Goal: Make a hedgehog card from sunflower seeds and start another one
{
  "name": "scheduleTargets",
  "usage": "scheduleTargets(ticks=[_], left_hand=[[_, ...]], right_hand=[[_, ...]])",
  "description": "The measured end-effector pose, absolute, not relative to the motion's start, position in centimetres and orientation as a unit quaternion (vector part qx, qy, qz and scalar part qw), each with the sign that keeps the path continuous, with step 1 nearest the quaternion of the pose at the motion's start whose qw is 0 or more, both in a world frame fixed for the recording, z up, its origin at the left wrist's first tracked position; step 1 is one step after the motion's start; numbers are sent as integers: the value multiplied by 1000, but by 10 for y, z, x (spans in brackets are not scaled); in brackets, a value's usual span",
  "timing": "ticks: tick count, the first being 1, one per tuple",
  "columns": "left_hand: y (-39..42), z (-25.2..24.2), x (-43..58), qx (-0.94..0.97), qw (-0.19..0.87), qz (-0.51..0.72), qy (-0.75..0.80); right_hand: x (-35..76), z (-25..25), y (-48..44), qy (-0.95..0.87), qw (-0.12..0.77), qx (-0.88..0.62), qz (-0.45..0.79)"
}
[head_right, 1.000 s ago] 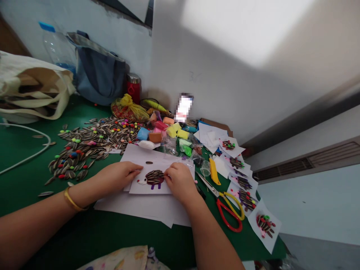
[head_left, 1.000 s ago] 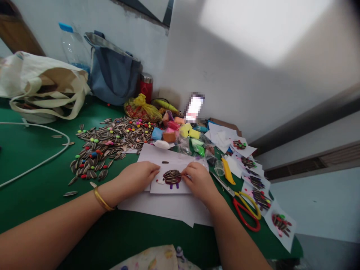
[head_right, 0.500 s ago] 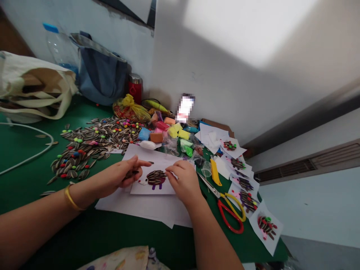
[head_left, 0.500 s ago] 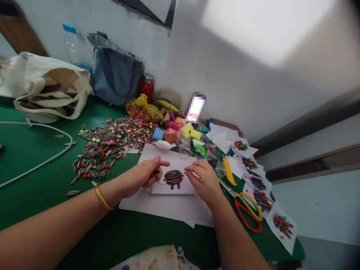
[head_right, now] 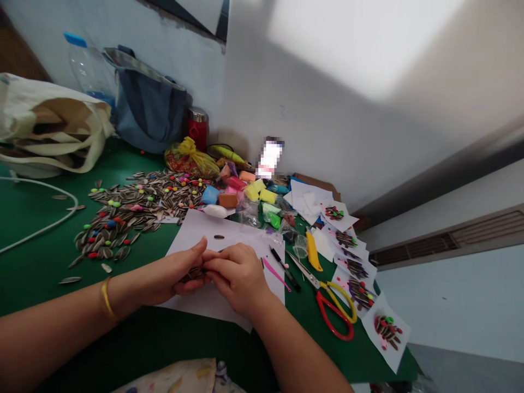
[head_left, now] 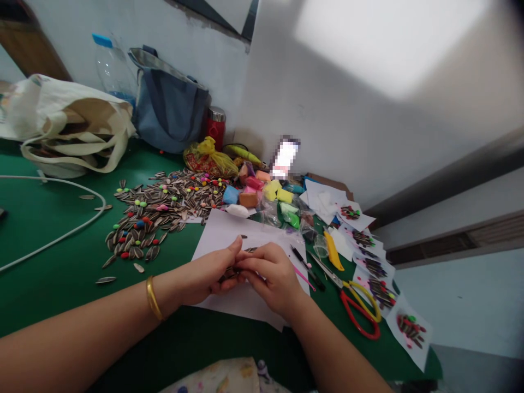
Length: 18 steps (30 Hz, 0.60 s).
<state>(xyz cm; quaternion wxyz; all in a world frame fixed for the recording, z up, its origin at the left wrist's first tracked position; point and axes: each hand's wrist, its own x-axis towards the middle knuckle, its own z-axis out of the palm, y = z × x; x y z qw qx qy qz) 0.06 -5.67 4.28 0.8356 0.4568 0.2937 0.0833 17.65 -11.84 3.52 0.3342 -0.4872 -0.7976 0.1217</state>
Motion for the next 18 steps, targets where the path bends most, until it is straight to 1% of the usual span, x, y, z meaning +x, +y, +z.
scheduleTargets(ticks=[6,8,11,15,18], left_hand=[[-60,41,1,458,831,61,311],[-60,41,2,455,834,57,307],[-59,42,1,450,841,69,292],[-54,40,-1,444,836,94,309],[-51,37,-4,441,836,96,312]], right_hand=[[173,38,-117,-845,272,-446,110],[173,38,-117,-851,264,-442,105],[175,38,-117,-840,282,-453,98],[182,40,-118,-790,349,-497,85],[185,41,-119,-775,364,-509,84]])
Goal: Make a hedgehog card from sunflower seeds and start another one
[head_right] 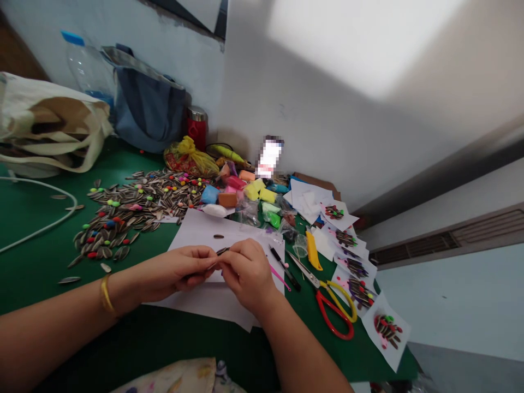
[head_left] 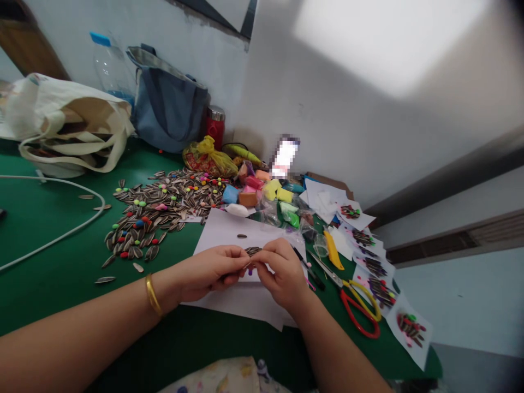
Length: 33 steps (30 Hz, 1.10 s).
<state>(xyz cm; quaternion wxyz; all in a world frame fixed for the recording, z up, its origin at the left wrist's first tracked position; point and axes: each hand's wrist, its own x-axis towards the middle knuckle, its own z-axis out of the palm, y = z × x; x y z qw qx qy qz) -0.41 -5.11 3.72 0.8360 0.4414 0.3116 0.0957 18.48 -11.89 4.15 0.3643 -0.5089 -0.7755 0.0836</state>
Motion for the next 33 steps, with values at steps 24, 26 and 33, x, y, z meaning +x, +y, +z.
scheduleTargets(ticks=[24,26,33], left_hand=[[-49,34,-2,414,828,179,333],[-49,35,-2,419,825,185,330],[-50,39,0,363,854,172,332]], right_hand=[[182,38,-118,-765,402,-497,77],[181,37,-117,-763,405,-497,83],[181,39,-118,-753,418,-500,92]])
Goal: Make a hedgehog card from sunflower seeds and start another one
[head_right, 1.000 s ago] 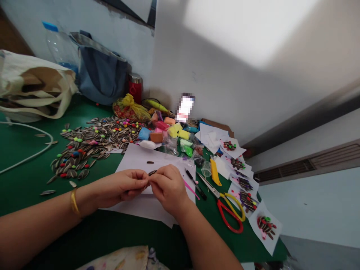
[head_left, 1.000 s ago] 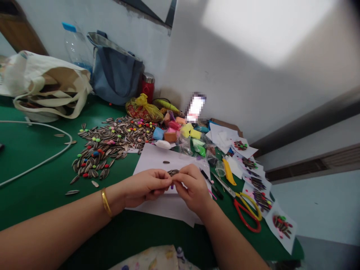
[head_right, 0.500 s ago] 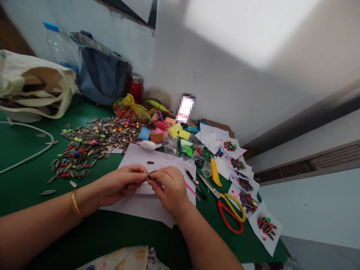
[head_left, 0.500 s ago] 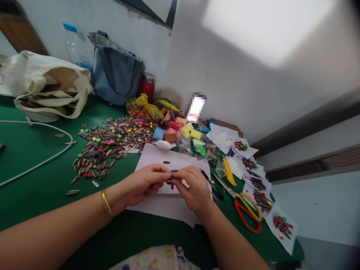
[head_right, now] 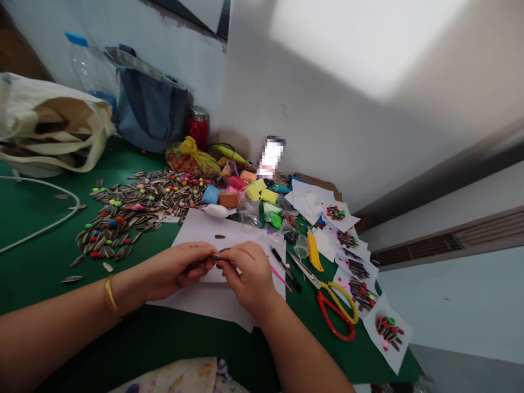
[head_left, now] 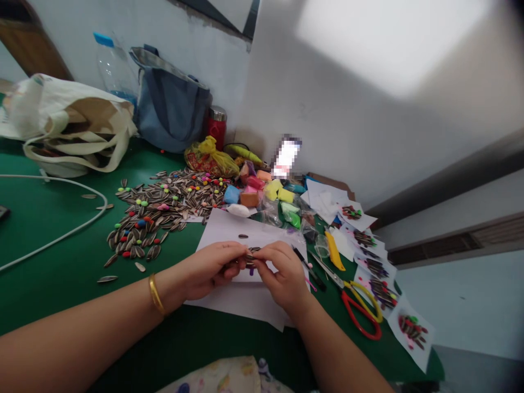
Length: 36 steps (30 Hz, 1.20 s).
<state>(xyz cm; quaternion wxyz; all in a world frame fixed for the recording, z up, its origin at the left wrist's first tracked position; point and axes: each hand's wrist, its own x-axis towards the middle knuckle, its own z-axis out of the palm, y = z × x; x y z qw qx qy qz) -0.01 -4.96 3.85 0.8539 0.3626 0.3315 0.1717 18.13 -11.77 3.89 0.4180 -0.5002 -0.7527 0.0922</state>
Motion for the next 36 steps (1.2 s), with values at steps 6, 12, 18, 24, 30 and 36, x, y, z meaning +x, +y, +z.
scheduleTargets(ticks=[6,12,18,24,30,36], left_hand=[[-50,33,-1,282,910,108,284],[-54,39,0,330,907,67,253],[-54,44,0,354,892,82,270],[-56,43,0,375,887,76,260],[-61,42,2,348,888,42,297],[-63,40,2,330,893,36,305]], right_hand=[[175,40,-123,-760,429,-478,94],[178,41,-123,-777,375,-492,118],[180,43,-121,-773,352,-510,138],[176,44,-123,-761,338,-519,193],[165,43,-124,-760,342,-510,213],[160,40,-123,-782,329,-496,186]])
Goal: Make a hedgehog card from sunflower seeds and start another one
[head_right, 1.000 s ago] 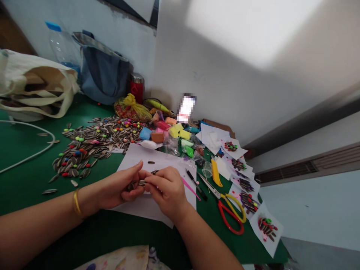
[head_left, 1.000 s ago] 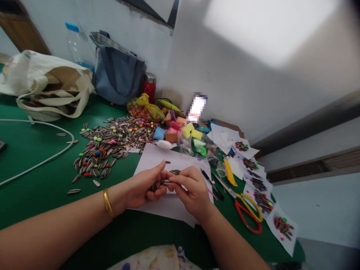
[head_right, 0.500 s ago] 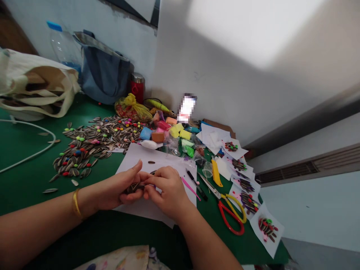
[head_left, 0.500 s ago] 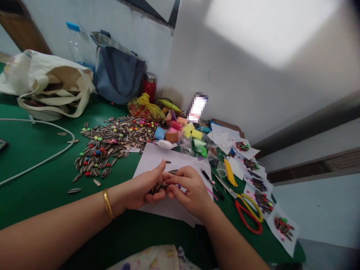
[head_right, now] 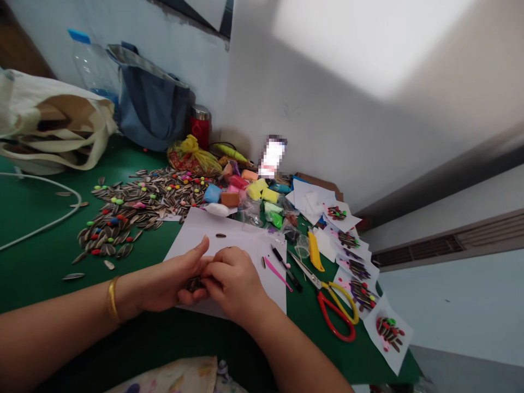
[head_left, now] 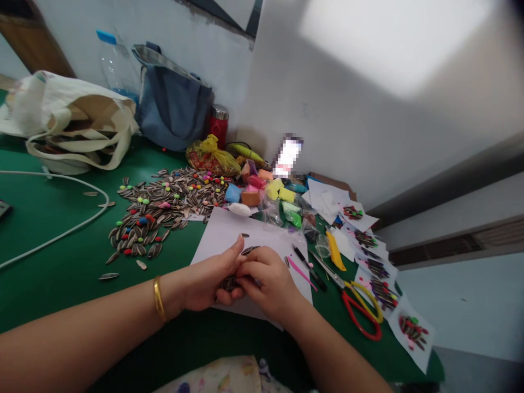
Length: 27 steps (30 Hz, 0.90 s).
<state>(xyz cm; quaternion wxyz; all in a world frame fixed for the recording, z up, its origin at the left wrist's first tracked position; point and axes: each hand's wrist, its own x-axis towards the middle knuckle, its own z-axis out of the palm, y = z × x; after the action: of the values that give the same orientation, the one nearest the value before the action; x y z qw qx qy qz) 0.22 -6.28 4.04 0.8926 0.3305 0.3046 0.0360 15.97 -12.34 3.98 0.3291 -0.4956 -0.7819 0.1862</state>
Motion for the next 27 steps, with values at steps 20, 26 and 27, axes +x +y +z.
scheduleTargets(ticks=[20,26,27], left_hand=[[-50,36,-3,339,879,146,300],[-50,36,-2,330,875,158,317],[-50,36,-2,331,873,158,320]], right_hand=[[181,48,-122,-725,414,-527,157],[179,45,-124,-746,407,-510,133],[178,44,-123,-747,407,-510,125]])
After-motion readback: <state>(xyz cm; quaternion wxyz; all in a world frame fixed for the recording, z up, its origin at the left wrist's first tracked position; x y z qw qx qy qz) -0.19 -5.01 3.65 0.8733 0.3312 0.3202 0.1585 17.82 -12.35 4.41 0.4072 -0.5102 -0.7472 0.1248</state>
